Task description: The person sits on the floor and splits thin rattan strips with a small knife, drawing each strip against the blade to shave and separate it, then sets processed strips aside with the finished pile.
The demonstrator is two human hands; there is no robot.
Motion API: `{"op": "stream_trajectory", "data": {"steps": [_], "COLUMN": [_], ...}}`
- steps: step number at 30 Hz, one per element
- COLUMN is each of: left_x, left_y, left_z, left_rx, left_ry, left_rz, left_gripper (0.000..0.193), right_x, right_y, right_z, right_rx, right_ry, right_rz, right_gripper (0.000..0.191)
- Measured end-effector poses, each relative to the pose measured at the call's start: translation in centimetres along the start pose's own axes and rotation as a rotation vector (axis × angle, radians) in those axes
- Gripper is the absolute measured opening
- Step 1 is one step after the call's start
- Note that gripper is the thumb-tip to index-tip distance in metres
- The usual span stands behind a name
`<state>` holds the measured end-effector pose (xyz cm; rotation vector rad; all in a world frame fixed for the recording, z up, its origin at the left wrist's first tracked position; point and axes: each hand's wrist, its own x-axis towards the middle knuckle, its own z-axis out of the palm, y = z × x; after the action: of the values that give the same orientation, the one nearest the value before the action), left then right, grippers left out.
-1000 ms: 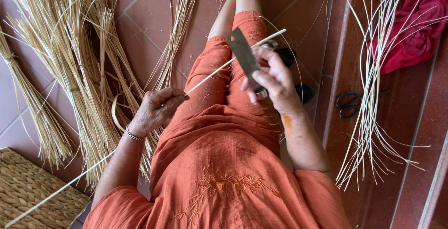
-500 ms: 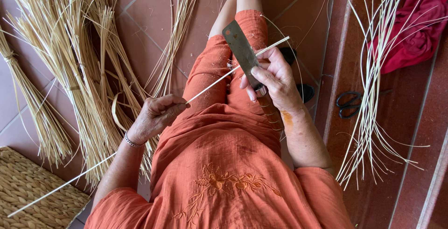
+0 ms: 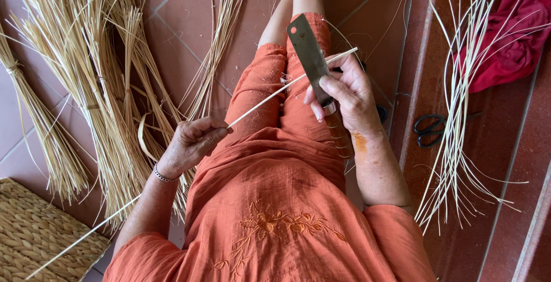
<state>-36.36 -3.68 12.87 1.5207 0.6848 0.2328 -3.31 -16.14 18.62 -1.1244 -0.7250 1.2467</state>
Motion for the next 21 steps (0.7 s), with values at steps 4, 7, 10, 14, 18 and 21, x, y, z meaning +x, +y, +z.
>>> {"op": "stream_trajectory", "data": {"steps": [4, 7, 10, 14, 18, 21], "left_x": [0.4, 0.2, 0.0, 0.1, 0.6, 0.7], "left_y": [-0.3, -0.5, -0.8, -0.8, 0.1, 1.0], "left_z": [0.1, 0.1, 0.0, -0.1, -0.1, -0.6], "left_rx": [0.011, 0.046, 0.056, 0.022, 0.004, 0.028], "left_ry": [-0.011, -0.008, -0.017, -0.014, 0.007, 0.078], "left_rz": [0.021, -0.002, -0.008, 0.051, 0.18, -0.077], "left_gripper": [0.013, 0.013, 0.013, 0.013, 0.01, 0.016], "right_x": [0.0, 0.0, -0.1, 0.2, 0.1, -0.6], "right_y": [0.6, 0.6, 0.3, 0.3, 0.2, -1.2], "right_z": [0.9, 0.9, -0.2, -2.0, -3.6, -5.1], "right_rx": [-0.059, -0.07, -0.055, -0.058, -0.02, 0.104], "right_ry": [-0.051, -0.003, 0.075, 0.087, 0.218, 0.328], "right_rz": [0.033, 0.017, 0.019, -0.068, -0.105, -0.175], "right_gripper": [0.016, 0.014, 0.013, 0.009, 0.012, 0.013]}}
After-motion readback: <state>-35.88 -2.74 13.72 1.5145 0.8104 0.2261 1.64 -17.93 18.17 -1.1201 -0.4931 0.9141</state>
